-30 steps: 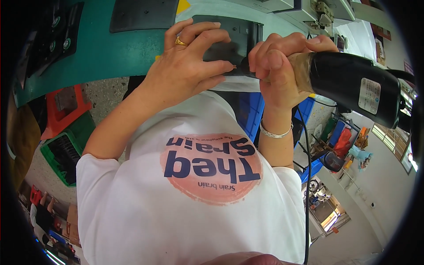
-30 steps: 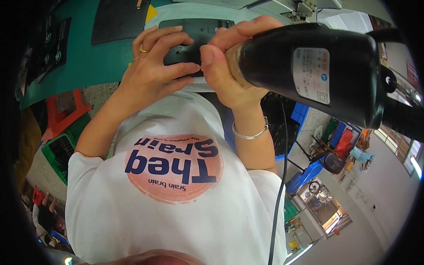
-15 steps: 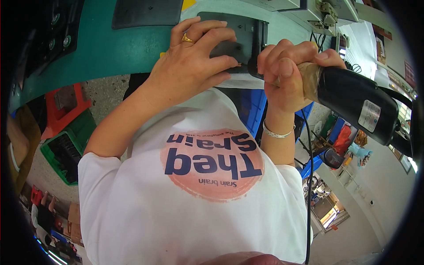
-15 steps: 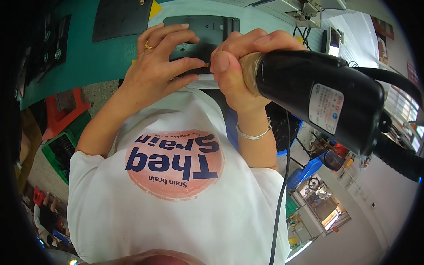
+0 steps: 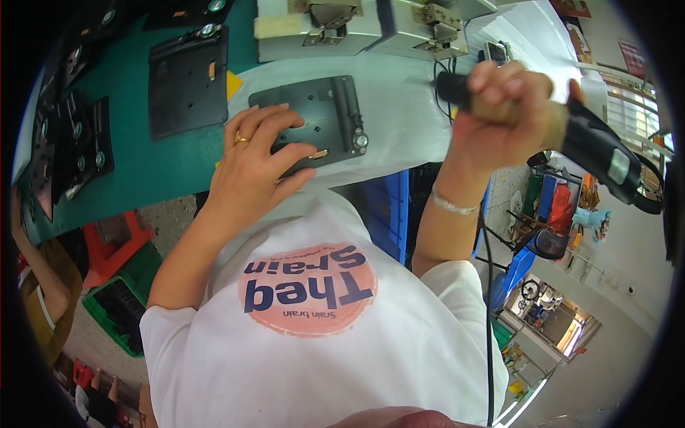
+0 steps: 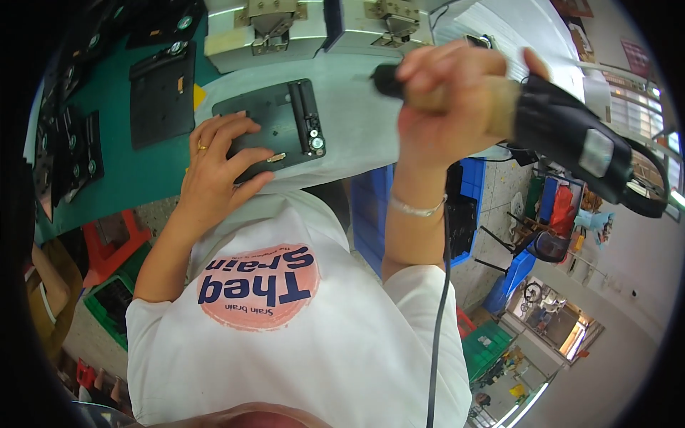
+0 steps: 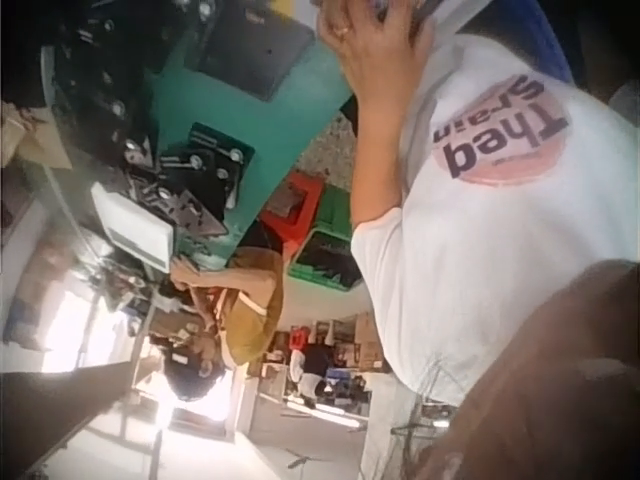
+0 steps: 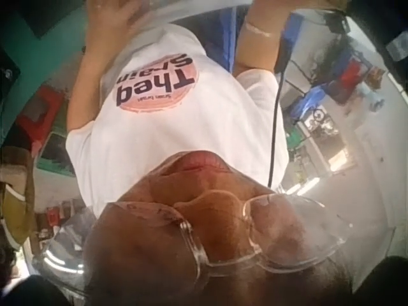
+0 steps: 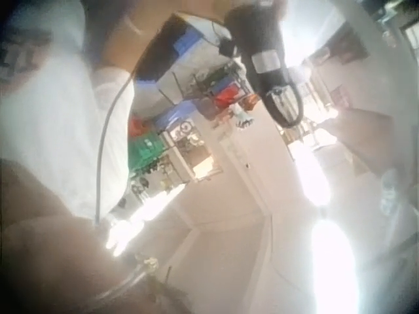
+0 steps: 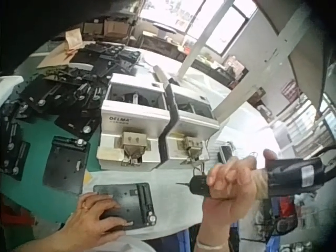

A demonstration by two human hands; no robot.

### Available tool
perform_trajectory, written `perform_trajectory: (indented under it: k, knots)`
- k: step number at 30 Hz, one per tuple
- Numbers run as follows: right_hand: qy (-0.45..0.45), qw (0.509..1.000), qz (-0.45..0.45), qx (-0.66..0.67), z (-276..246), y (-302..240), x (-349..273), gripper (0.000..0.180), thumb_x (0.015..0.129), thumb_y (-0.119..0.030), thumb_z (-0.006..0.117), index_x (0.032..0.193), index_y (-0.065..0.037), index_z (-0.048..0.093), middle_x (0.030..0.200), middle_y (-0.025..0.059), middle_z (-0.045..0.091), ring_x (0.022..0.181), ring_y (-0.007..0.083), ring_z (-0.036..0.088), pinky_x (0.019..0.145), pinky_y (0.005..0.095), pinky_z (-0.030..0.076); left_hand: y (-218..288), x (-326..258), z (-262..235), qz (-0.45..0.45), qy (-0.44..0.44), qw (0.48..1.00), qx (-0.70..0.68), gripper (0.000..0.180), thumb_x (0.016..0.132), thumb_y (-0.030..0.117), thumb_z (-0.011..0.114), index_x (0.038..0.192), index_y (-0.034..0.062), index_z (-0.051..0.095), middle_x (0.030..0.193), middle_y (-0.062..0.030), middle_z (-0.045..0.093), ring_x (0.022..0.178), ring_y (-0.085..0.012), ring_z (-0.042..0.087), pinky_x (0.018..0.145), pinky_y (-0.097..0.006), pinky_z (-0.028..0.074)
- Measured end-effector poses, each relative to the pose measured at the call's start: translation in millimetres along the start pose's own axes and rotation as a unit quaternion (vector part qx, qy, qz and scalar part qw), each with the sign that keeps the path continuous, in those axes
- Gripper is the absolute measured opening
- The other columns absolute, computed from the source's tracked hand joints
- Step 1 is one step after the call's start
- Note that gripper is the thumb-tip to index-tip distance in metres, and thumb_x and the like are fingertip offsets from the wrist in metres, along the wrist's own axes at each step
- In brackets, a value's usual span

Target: The person fastens screws into plastic housing components on a workbench using an electric screwdriver.

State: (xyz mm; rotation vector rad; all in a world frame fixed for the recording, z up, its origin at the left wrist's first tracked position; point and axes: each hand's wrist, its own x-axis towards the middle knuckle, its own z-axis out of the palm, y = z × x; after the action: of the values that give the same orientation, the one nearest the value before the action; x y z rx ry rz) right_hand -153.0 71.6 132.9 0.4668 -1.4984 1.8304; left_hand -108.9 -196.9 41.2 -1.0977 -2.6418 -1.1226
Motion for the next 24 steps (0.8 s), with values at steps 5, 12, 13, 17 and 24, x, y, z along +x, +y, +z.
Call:
perform_trajectory:
  k: [5,12,13,17,24]
  knots:
    - [0.093,0.994,-0.059,-0.017,-22.5,18.6,51.8,0.024,0.093,-0.006,0.059,0.112,-0.006,0.046,0.071,0.0090,0.061,0.058,0.0171,0.058,0.057,0.0360,0.054,1.3,4.7,-0.5,0.000,0.002,1.000,-0.006,0.028,0.074,0.021,0.085,0.098,0.0160,0.072,0.124,-0.0057,0.059,0.131,-0.0306,0.050,0.111,-0.051,0.035]
    - [0.074,0.992,-0.092,-0.046,-28.4,39.1,54.0,0.017,0.089,0.002,0.062,0.104,-0.004,0.057,0.065,0.0118,0.064,0.050,0.0196,0.063,0.056,0.0388,0.061,0.4,5.1,-0.2,0.000,0.007,1.000,0.001,0.029,0.072,0.020,0.086,0.097,0.0160,0.071,0.124,-0.0061,0.060,0.130,-0.0304,0.052,0.110,-0.050,0.036]
    - [0.061,0.993,-0.089,-0.044,-36.3,43.3,56.0,0.019,0.089,0.002,0.063,0.106,-0.004,0.056,0.065,0.0118,0.064,0.050,0.0198,0.063,0.056,0.0387,0.060,0.7,5.1,-0.6,-0.001,0.007,1.000,0.003,0.029,0.072,0.020,0.086,0.097,0.0160,0.071,0.124,-0.0063,0.060,0.130,-0.0305,0.052,0.109,-0.050,0.036]
    - [0.061,0.995,-0.076,-0.034,-31.0,44.7,55.9,0.021,0.087,0.003,0.065,0.105,-0.002,0.056,0.064,0.0117,0.064,0.051,0.0205,0.064,0.056,0.0389,0.061,0.3,4.5,-0.5,-0.001,0.009,1.000,0.005,0.030,0.072,0.020,0.086,0.097,0.0158,0.071,0.125,-0.0065,0.060,0.130,-0.0306,0.052,0.109,-0.049,0.037]
    - [0.067,0.996,-0.052,-0.020,-36.7,52.8,55.9,0.022,0.086,0.005,0.065,0.105,-0.002,0.056,0.064,0.0121,0.064,0.050,0.0215,0.064,0.056,0.0399,0.060,1.0,3.1,0.1,-0.006,0.012,1.000,0.001,0.030,0.072,0.020,0.086,0.097,0.0159,0.072,0.125,-0.0065,0.060,0.130,-0.0305,0.052,0.109,-0.050,0.036]
